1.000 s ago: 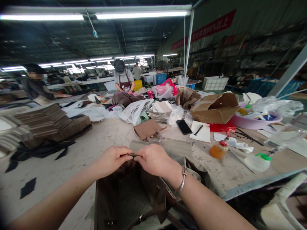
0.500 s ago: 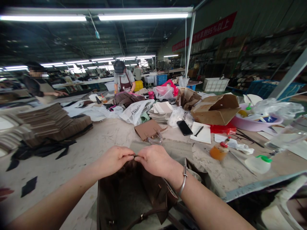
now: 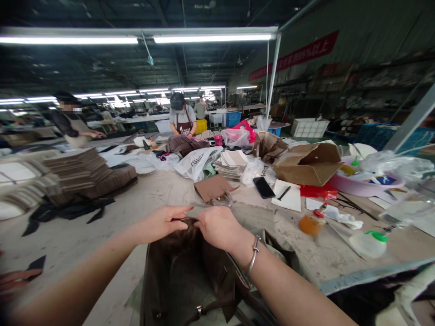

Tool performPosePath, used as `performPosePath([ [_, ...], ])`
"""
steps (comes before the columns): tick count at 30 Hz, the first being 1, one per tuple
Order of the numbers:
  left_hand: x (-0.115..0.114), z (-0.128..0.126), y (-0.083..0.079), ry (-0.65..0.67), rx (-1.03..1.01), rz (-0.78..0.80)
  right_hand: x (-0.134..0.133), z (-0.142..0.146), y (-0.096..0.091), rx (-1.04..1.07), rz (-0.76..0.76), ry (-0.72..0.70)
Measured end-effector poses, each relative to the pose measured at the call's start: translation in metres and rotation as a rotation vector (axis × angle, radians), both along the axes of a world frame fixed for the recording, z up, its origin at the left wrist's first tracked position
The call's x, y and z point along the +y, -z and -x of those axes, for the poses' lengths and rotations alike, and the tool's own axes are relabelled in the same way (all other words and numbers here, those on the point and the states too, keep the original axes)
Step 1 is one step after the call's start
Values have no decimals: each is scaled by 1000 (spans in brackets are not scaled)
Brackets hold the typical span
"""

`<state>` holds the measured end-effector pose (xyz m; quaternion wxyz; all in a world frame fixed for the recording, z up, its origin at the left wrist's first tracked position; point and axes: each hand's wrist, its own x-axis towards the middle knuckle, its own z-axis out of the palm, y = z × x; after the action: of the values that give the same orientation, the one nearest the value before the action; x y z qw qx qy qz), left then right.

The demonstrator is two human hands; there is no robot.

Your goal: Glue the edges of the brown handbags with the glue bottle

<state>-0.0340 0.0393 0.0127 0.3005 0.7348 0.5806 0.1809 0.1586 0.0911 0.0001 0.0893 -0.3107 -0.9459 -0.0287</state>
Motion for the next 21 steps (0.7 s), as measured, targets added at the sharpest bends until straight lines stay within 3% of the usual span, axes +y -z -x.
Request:
performPosePath([
  [5,-23,6,-3,-146,253,-92,5,-10,3,41,23,58],
  [8,-32,1,-4,-170,344,-95,5,-15,5,76,28,51],
  [21,-30,-1,6,-261,159,-88,10,-23,15,196,119,17],
])
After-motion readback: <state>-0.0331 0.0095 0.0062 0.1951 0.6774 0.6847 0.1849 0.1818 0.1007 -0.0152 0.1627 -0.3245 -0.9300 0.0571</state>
